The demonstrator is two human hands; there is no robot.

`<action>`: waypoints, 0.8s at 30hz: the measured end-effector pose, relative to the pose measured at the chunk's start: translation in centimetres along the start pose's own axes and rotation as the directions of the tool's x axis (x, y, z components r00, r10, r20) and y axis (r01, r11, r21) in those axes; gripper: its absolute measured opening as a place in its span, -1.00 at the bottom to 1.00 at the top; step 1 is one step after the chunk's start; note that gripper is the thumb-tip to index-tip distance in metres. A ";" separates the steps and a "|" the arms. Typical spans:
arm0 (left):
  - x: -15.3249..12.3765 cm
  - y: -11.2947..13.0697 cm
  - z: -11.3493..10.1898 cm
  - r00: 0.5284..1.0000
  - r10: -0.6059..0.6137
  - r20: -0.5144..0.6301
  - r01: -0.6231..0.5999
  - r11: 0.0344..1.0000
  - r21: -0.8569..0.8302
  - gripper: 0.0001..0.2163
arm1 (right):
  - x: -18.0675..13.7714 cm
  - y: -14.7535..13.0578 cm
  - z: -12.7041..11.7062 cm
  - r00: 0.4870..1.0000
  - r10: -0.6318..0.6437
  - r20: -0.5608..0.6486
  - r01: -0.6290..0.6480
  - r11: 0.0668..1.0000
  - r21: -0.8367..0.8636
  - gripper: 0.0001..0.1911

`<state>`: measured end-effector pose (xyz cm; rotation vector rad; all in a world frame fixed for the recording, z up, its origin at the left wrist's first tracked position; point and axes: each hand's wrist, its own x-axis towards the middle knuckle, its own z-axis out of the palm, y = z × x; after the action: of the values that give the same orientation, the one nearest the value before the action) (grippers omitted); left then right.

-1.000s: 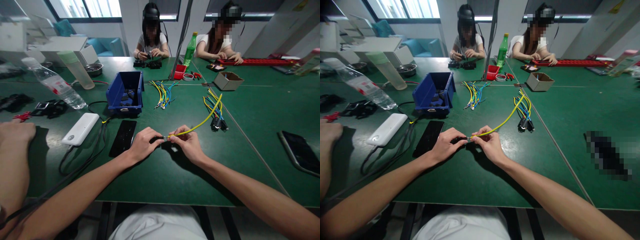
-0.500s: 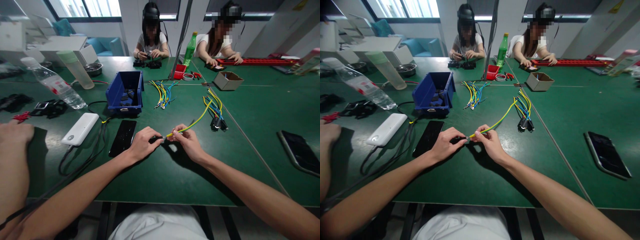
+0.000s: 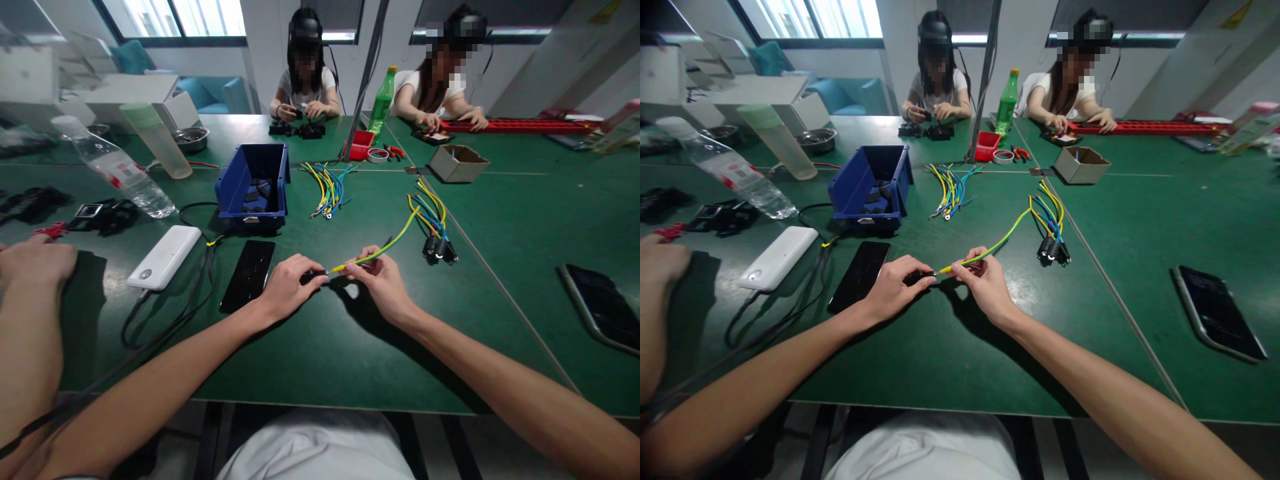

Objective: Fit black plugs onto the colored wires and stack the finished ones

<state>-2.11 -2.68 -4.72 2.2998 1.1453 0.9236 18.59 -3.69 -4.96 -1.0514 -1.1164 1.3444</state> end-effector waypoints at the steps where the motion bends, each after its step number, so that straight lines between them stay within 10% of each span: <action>1: 0.0 0.0 0.0 1.000 0.000 -0.003 0.000 1.000 0.001 -0.86 | 0.0 0.0 0.0 1.000 0.002 0.001 -0.002 1.000 0.002 -0.64; 24: -0.2 0.4 0.0 0.999 -0.004 -0.036 0.003 1.000 -0.017 -0.76 | 0.2 0.1 -0.2 0.999 -0.022 -0.028 0.023 0.999 0.035 -0.66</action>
<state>-1.99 -3.02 -4.52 2.2763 1.1516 0.9736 18.80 -3.52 -5.10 -1.0264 -1.0769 1.3236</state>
